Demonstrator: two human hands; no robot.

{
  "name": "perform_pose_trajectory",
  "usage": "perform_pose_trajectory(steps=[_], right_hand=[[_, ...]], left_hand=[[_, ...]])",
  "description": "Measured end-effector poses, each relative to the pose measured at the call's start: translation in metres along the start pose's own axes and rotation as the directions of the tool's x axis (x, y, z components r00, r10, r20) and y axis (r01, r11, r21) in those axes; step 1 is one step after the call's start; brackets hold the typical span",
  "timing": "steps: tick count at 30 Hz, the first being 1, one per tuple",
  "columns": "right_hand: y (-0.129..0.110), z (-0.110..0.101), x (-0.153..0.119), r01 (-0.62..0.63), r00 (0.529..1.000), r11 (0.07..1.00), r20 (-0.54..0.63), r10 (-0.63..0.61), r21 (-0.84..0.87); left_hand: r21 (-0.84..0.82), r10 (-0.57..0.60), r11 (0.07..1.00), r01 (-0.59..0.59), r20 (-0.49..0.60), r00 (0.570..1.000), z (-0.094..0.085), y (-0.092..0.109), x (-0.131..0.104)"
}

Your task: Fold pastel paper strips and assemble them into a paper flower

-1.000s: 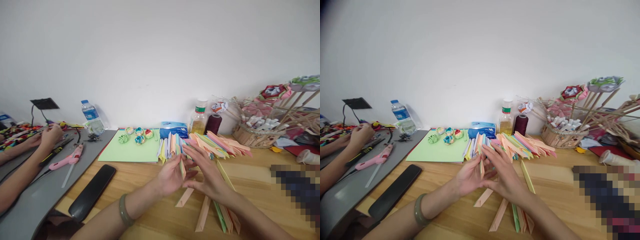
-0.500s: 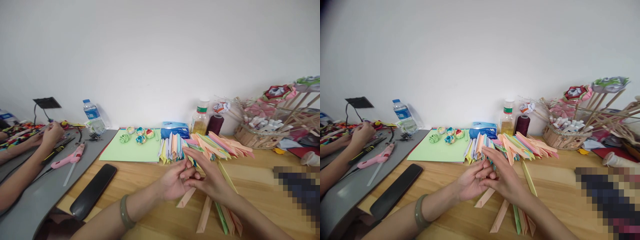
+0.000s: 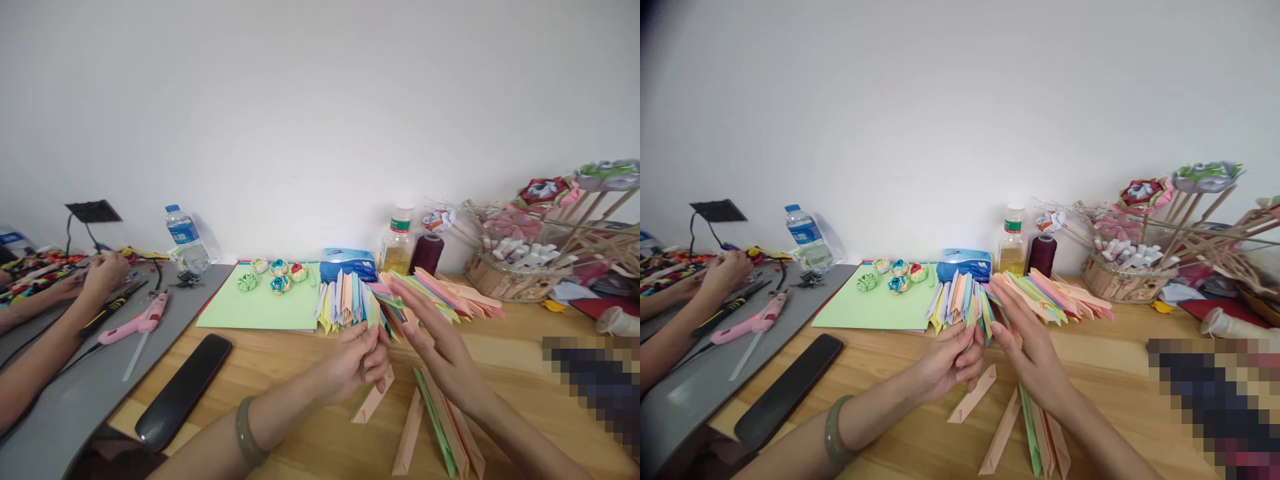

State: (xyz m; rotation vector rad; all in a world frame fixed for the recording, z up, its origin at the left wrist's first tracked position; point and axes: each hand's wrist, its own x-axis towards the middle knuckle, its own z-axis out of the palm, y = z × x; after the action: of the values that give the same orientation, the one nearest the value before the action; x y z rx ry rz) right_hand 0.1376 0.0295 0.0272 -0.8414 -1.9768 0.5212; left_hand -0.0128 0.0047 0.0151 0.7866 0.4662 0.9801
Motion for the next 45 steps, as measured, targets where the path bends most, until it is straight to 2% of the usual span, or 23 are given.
perform_pose_trajectory(steps=[1, 2, 5, 6, 10, 11, 14, 15, 17, 19, 20, 23, 25, 30, 37, 41, 45], right_hand=[[-0.001, 0.000, 0.000, 0.007, 1.000, 1.000, -0.026, -0.007, 0.000], [-0.002, 0.000, 0.000, 0.015, 1.000, 1.000, -0.001, -0.015, 0.009], [-0.003, 0.001, -0.002, -0.013, 0.979, 0.996, 0.203, -0.005, 0.087], [-0.004, 0.001, -0.002, -0.037, 0.974, 0.992, 0.225, 0.010, 0.119], [-0.003, 0.000, -0.002, -0.084, 0.996, 0.979, 0.020, 0.082, 0.187], [-0.002, 0.000, -0.001, -0.083, 0.996, 0.979, 0.037, 0.077, 0.188], [-0.002, -0.001, 0.000, -0.096, 0.974, 0.979, 0.218, 0.056, 0.179], [-0.002, -0.002, 0.000, -0.102, 0.970, 0.980, 0.234, 0.060, 0.173], [-0.003, -0.002, 0.001, -0.099, 0.985, 0.984, 0.155, 0.075, 0.150], [-0.005, -0.001, 0.000, -0.057, 0.993, 0.995, 0.106, 0.047, 0.088], [-0.004, 0.000, -0.001, -0.020, 0.992, 0.999, 0.124, 0.014, 0.043], [0.000, 0.008, -0.003, 0.133, 0.960, 0.987, 0.259, -0.106, -0.086], [0.005, 0.013, -0.003, 0.217, 0.937, 0.968, 0.305, -0.171, -0.125], [0.011, 0.017, -0.001, 0.258, 0.939, 0.956, 0.269, -0.215, -0.139], [0.011, 0.016, -0.003, 0.192, 0.952, 0.972, 0.265, -0.152, -0.132], [0.011, 0.018, -0.002, 0.154, 0.957, 0.983, 0.262, -0.123, -0.103], [0.005, 0.005, 0.005, 0.092, 0.984, 0.995, 0.156, -0.086, -0.034]], left_hand=[[0.020, 0.011, 1.000, -0.011, 0.007, 1.000, -0.002, -0.001, 0.001], [0.032, 0.022, 0.999, -0.022, 0.014, 1.000, -0.003, -0.003, 0.002], [0.033, 0.036, 0.999, -0.037, 0.017, 0.999, -0.006, -0.006, 0.004], [0.033, 0.035, 0.999, -0.035, 0.014, 0.999, -0.007, -0.006, 0.005], [0.069, 0.034, 0.997, -0.034, -0.001, 0.999, -0.004, -0.004, 0.004], [0.076, 0.029, 0.997, -0.028, -0.009, 1.000, -0.004, -0.003, 0.004], [0.076, 0.005, 0.997, -0.002, -0.043, 0.999, -0.003, -0.002, 0.003], [0.067, 0.001, 0.998, 0.003, -0.057, 0.998, -0.003, -0.002, 0.003], [0.035, 0.012, 0.999, -0.009, -0.088, 0.996, -0.003, -0.001, 0.003], [-0.024, 0.041, 0.999, -0.045, -0.132, 0.990, -0.003, 0.000, 0.004], [-0.062, 0.051, 0.996, -0.061, -0.154, 0.987, -0.003, 0.001, 0.005], [-0.167, 0.031, 0.984, -0.064, -0.193, 0.981, -0.005, 0.002, 0.007], [-0.207, 0.006, 0.977, -0.045, -0.183, 0.983, -0.007, 0.001, 0.008], [-0.214, -0.007, 0.977, -0.022, -0.130, 0.991, -0.009, -0.001, 0.007], [-0.241, -0.036, 0.971, 0.000, -0.147, 0.988, -0.002, -0.002, 0.006], [-0.220, -0.013, 0.975, -0.017, -0.134, 0.991, -0.001, -0.001, 0.005], [-0.146, 0.043, 0.987, -0.063, -0.139, 0.989, -0.002, 0.010, 0.004]])
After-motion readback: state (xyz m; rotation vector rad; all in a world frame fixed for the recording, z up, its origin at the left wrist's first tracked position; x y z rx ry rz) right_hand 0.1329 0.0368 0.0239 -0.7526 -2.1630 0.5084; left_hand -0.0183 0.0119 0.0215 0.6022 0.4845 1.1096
